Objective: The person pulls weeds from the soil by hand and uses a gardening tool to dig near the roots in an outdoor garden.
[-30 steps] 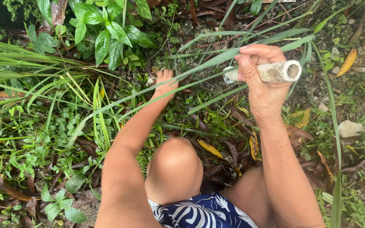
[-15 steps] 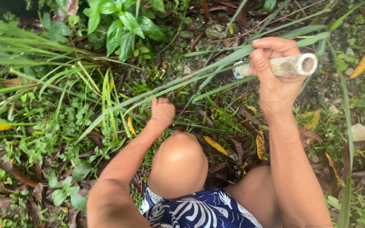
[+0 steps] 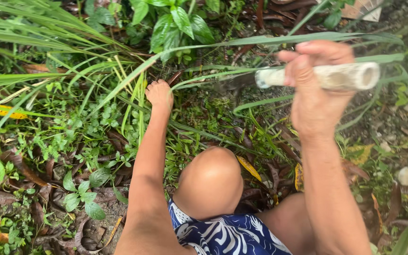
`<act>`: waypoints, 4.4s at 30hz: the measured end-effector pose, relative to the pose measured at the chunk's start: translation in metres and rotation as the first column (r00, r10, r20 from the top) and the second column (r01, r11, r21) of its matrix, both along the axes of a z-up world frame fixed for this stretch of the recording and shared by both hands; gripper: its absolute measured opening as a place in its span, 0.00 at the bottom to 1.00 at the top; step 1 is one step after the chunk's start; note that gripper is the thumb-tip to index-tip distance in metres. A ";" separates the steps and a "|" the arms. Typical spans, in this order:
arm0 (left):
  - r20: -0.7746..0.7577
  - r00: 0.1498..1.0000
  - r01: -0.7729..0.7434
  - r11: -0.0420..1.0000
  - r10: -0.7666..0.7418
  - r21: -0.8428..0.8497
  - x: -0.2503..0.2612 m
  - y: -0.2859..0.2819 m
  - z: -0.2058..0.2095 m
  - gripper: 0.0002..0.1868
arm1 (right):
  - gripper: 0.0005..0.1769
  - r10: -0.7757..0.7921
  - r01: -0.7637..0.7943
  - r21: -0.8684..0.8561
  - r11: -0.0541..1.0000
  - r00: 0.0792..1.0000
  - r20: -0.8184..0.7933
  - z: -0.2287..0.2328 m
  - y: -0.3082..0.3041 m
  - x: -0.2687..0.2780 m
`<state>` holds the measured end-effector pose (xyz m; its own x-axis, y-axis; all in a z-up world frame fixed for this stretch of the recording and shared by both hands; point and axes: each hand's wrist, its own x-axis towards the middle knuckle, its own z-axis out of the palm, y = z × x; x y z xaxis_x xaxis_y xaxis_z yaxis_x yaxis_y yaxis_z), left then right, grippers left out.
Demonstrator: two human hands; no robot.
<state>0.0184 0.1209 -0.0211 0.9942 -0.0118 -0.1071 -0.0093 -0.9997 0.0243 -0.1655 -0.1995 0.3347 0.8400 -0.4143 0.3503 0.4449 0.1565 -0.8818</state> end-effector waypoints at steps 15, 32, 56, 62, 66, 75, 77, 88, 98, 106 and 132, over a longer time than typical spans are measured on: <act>-0.328 0.930 -0.173 0.985 0.166 0.007 0.027 0.007 -0.013 0.20 | 0.10 0.071 -0.070 0.050 0.996 0.997 -0.031 -0.027 0.024 0.011; -0.562 0.769 0.340 0.939 -0.304 -0.044 -0.106 -0.060 0.094 0.18 | 0.10 0.134 -0.133 0.035 0.991 0.990 -0.033 -0.016 0.034 0.011; -0.361 0.792 0.398 0.865 -0.493 -0.307 -0.081 -0.116 0.118 0.22 | 0.09 0.022 -0.022 0.062 0.998 1.000 0.002 -0.017 -0.031 -0.025; 0.114 0.816 0.578 0.805 -0.567 -0.135 -0.015 -0.172 0.101 0.13 | 0.12 -0.041 0.040 0.038 0.998 0.999 0.028 -0.016 -0.031 -0.008; 0.126 0.820 0.544 0.829 -0.558 0.134 0.064 -0.195 0.056 0.11 | 0.11 -0.079 0.079 -0.030 0.996 0.997 0.001 -0.024 -0.020 0.021; -0.138 0.878 0.476 0.797 -0.459 0.371 0.165 -0.148 0.014 0.13 | 0.12 -0.117 0.113 -0.053 0.992 0.989 -0.086 -0.020 -0.011 0.058; -0.128 0.899 0.428 0.779 -0.419 0.458 0.169 -0.133 -0.003 0.14 | 0.13 -0.131 0.127 -0.059 0.990 0.988 -0.077 -0.019 -0.010 0.062; -0.171 0.934 0.354 0.880 -0.314 0.316 0.150 -0.139 -0.021 0.10 | 0.14 -0.097 0.095 -0.044 0.994 0.994 -0.042 -0.027 -0.012 0.063; -0.152 0.932 0.341 0.938 -0.330 0.055 0.085 -0.097 -0.005 0.11 | 0.08 -0.112 0.109 -0.118 0.987 0.993 -0.020 -0.027 0.000 0.057; -0.119 0.918 0.378 0.925 -0.379 -0.030 0.063 -0.091 0.019 0.15 | 0.13 -0.087 0.085 -0.055 0.995 0.996 -0.023 -0.030 0.002 0.053; 0.022 0.907 0.420 0.907 -0.420 0.023 0.180 -0.185 -0.029 0.21 | 0.10 -0.109 0.098 -0.139 0.985 0.992 -0.067 -0.025 0.000 0.042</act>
